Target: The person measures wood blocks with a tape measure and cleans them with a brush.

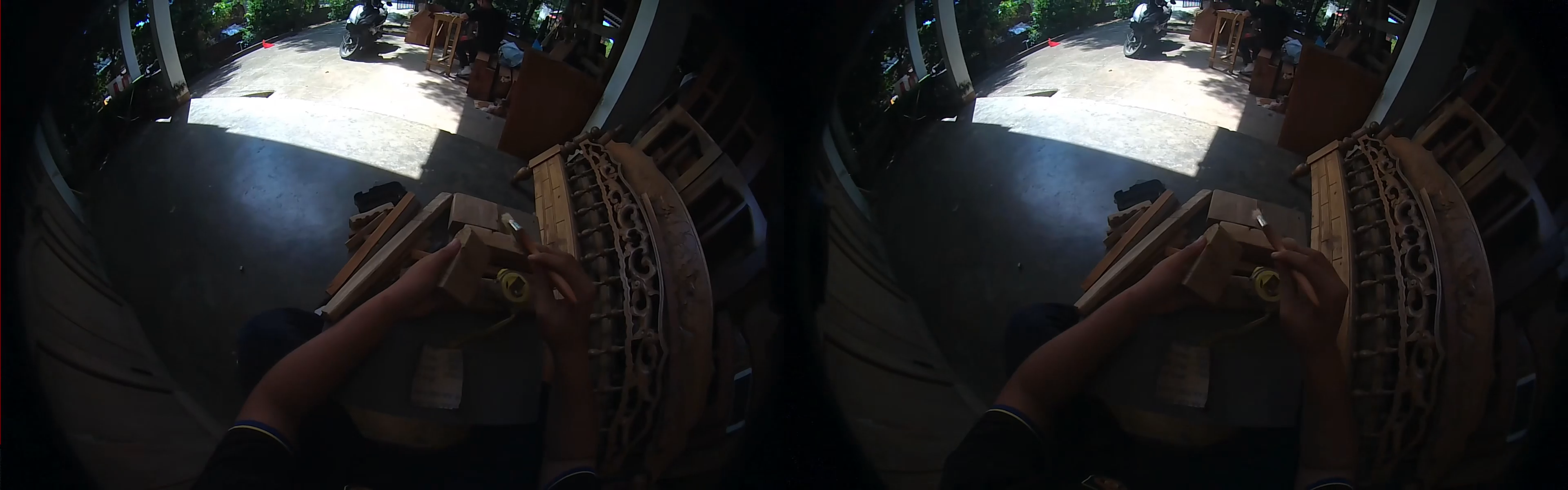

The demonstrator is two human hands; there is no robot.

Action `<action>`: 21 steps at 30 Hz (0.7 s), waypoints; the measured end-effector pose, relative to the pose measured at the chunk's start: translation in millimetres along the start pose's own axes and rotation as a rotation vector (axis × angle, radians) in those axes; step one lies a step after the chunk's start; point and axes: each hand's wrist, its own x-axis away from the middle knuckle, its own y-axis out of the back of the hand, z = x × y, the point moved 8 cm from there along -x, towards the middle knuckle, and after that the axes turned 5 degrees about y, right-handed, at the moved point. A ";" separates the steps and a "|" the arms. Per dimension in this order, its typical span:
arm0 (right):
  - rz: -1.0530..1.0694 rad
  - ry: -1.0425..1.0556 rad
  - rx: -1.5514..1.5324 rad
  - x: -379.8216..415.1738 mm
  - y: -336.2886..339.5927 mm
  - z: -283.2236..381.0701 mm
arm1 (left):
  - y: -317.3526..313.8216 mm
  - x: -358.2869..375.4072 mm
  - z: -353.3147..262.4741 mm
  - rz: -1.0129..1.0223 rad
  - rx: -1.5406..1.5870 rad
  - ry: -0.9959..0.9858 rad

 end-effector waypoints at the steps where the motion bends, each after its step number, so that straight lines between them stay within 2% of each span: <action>1: 0.080 0.052 0.024 -0.4 -5.0 8.2 | -1.1 0.2 -0.2 0.001 -0.029 0.001; 2: 0.161 0.101 0.047 0.7 -9.9 15.2 | -1.1 0.8 -0.3 -0.001 -0.057 0.002; 3: 0.260 0.127 -0.063 5.2 -16.0 20.4 | 2.2 1.0 -0.8 -0.021 -0.061 0.022; 5: 0.297 0.033 -0.103 6.2 -16.9 20.3 | 11.4 0.6 1.5 -0.066 -0.066 0.071; 6: 0.315 -0.017 -0.124 6.8 -17.8 18.5 | 11.2 -2.1 4.9 -0.022 -0.037 0.053; 7: 0.157 -0.028 -0.043 3.2 -10.3 0.0 | 11.0 -6.3 7.8 0.025 -0.010 0.034; 8: 0.095 0.039 0.049 -1.2 -5.3 1.8 | 9.3 -10.1 9.1 0.073 0.016 0.013; 10: -0.030 0.174 0.236 -6.3 4.0 11.4 | 3.8 -5.1 3.3 0.025 0.027 -0.008; 11: 0.105 0.094 0.074 -4.1 -6.0 9.9 | 1.4 -3.0 1.9 0.004 0.013 -0.012; 14: 0.297 -0.048 -0.131 4.0 -8.3 9.1 | 3.3 -1.2 1.8 -0.010 0.031 0.011; 18: -0.004 0.094 0.055 -12.0 12.2 2.8 | 2.4 0.3 3.0 -0.010 -0.026 0.009; 19: 0.106 -0.068 -0.007 -6.3 7.4 -0.9 | 0.6 0.0 3.0 0.003 0.012 0.012; 21: 0.205 -0.049 -0.190 -0.4 1.8 2.3 | -0.2 -0.2 4.6 0.021 0.092 0.024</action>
